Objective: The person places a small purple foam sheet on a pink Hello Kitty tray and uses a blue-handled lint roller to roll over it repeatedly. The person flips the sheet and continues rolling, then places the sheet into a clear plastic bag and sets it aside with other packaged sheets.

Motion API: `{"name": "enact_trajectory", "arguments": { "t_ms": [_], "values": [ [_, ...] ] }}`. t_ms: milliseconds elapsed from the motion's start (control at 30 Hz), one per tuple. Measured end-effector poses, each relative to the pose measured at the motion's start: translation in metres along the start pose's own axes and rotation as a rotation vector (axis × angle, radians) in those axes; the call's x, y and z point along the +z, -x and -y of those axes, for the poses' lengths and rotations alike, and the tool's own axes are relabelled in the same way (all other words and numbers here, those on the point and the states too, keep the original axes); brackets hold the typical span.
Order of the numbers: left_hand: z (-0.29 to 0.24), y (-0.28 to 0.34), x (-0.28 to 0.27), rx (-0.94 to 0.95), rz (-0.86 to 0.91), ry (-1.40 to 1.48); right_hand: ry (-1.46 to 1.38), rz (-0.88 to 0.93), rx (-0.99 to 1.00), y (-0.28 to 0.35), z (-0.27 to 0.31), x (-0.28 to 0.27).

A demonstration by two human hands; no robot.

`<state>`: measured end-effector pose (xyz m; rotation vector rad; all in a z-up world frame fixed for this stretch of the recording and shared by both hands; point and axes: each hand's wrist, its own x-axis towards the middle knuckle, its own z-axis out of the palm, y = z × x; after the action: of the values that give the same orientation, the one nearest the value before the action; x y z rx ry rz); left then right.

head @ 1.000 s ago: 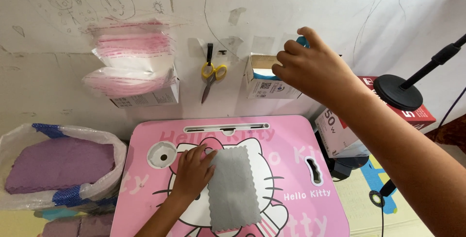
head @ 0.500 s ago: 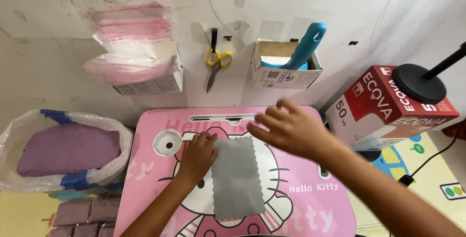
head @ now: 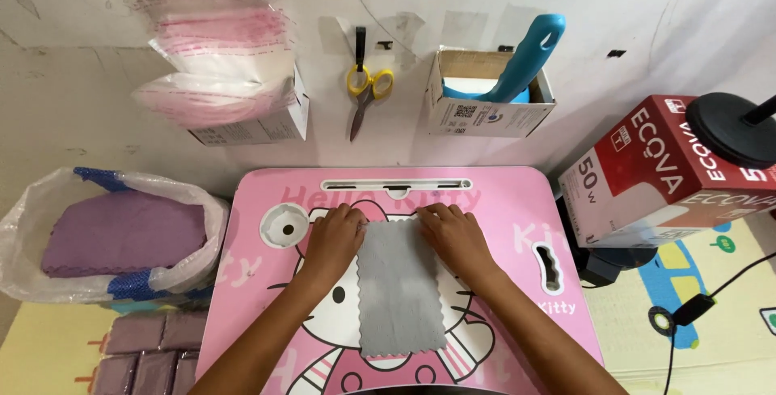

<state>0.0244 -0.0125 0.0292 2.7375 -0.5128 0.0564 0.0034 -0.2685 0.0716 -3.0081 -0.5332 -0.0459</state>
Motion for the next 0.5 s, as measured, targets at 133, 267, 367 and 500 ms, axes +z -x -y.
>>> {"name": "enact_trajectory", "arguments": {
  "t_ms": [133,267,367,500],
  "values": [
    [0.007,-0.007,0.010,-0.014,-0.013,0.051,-0.117,-0.030,0.077,-0.011,-0.007,0.021],
    [0.014,-0.011,0.019,-0.021,-0.026,0.108,-0.280,-0.024,0.127,-0.019,-0.017,0.029],
    [0.004,-0.010,0.000,-0.019,-0.051,0.175,-0.347,-0.038,0.155,-0.017,-0.005,0.002],
    [0.005,-0.021,0.003,-0.023,-0.085,0.223,-0.380,-0.057,0.159,-0.028,-0.018,0.015]
  ]
}}
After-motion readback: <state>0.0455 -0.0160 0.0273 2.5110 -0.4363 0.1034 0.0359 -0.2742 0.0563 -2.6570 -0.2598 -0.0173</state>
